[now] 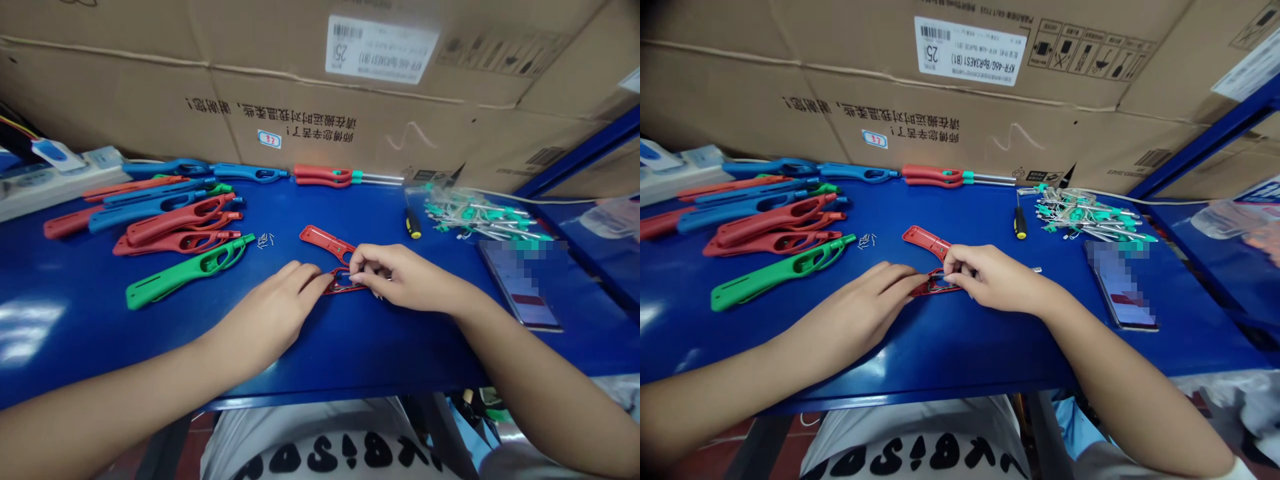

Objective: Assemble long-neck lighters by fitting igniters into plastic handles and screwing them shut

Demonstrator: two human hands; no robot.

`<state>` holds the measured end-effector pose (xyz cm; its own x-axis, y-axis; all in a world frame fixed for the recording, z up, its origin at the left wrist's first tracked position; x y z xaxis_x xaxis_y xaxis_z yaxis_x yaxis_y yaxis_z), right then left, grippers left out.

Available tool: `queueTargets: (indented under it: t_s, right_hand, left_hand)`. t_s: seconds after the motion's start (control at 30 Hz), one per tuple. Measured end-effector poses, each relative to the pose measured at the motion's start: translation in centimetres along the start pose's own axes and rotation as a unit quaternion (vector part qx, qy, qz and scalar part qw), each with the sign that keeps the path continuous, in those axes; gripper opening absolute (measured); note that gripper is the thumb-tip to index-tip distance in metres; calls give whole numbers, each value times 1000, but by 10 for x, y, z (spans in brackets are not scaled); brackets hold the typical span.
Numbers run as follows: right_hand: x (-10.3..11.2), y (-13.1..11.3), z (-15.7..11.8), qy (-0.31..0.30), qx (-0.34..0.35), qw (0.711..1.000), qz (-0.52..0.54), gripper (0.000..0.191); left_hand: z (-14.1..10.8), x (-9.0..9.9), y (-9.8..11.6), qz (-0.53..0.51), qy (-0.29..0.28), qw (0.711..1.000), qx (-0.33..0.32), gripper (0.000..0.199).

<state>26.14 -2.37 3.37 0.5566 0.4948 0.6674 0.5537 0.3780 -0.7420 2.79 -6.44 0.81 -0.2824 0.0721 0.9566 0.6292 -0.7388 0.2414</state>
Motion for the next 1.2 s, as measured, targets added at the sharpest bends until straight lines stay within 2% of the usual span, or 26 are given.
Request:
queueTargets:
  t_s: [0.07, 0.23, 0.53, 0.9, 1.2]
  right_hand:
    - [1, 1, -1, -7, -13, 1000, 21, 5]
    - [0, 4, 0, -9, 6, 1000, 13, 6]
    - [3, 2, -2, -4, 60, 996, -73, 8]
    - [13, -1, -9, -36, 122, 984, -127, 16]
    - [11, 0, -8, -35, 119, 984, -126, 15]
  left_hand:
    - [1, 1, 0, -20, -6, 1000, -1, 43]
    - [1, 0, -1, -22, -6, 1000, -14, 51]
    - [1, 0, -1, 6, 3, 1000, -27, 51]
    - [2, 1, -2, -18, 27, 999, -22, 43]
    - [4, 1, -1, -40, 11, 999, -8, 44]
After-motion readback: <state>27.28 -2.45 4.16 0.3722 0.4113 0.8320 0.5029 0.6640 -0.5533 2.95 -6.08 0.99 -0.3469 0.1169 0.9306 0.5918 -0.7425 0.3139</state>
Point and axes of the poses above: each hand's wrist, its own z-axis towards the middle knuckle, its own x-axis out of the back of the hand, y = z × x, the point moved 1 cm from there along z, towards the middle knuckle, and after that the axes turned 1 degree about y, right-handed, at the moved point
